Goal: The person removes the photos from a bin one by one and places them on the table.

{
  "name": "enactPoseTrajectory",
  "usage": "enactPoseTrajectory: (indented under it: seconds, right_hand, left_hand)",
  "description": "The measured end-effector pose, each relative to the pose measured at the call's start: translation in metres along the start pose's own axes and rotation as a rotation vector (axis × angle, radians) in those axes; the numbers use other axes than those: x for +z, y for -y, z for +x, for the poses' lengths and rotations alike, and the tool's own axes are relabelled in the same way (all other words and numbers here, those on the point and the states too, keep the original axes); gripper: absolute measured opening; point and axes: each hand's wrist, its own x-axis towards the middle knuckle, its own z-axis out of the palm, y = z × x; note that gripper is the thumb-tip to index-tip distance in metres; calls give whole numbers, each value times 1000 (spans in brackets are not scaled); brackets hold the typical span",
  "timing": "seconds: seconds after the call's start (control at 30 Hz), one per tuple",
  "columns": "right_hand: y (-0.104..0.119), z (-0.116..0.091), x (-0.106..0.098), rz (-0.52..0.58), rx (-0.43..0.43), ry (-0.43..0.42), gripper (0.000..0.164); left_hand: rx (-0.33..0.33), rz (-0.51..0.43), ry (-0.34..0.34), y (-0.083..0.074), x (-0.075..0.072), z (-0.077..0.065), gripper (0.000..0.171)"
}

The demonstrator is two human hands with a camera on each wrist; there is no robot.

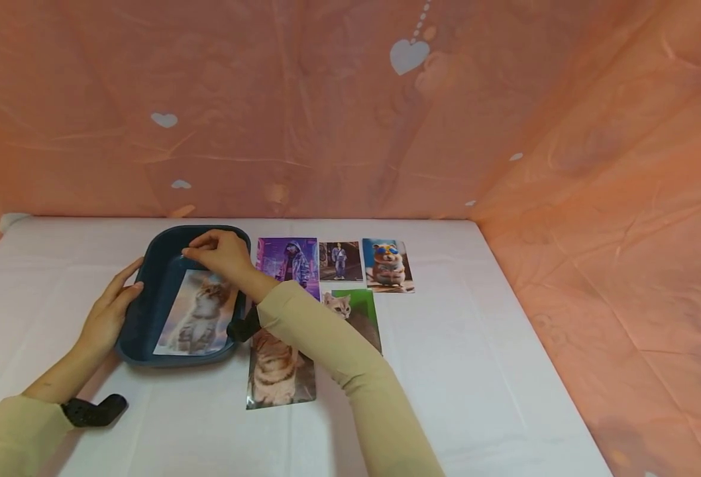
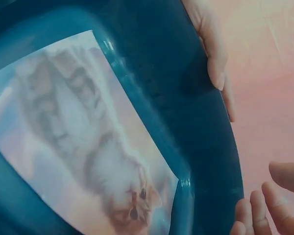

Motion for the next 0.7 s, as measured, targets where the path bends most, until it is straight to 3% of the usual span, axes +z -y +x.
enactPoseTrajectory:
  seconds: [0.37,0.7]
  right_hand:
    - [-9,6,13,-182,123,103,28]
    - [-11,12,18,-378,156,197,41]
  left_hand:
    - [-19,-8,5,0,1,1,53]
    - [-6,-8,-9,0,2,0,52]
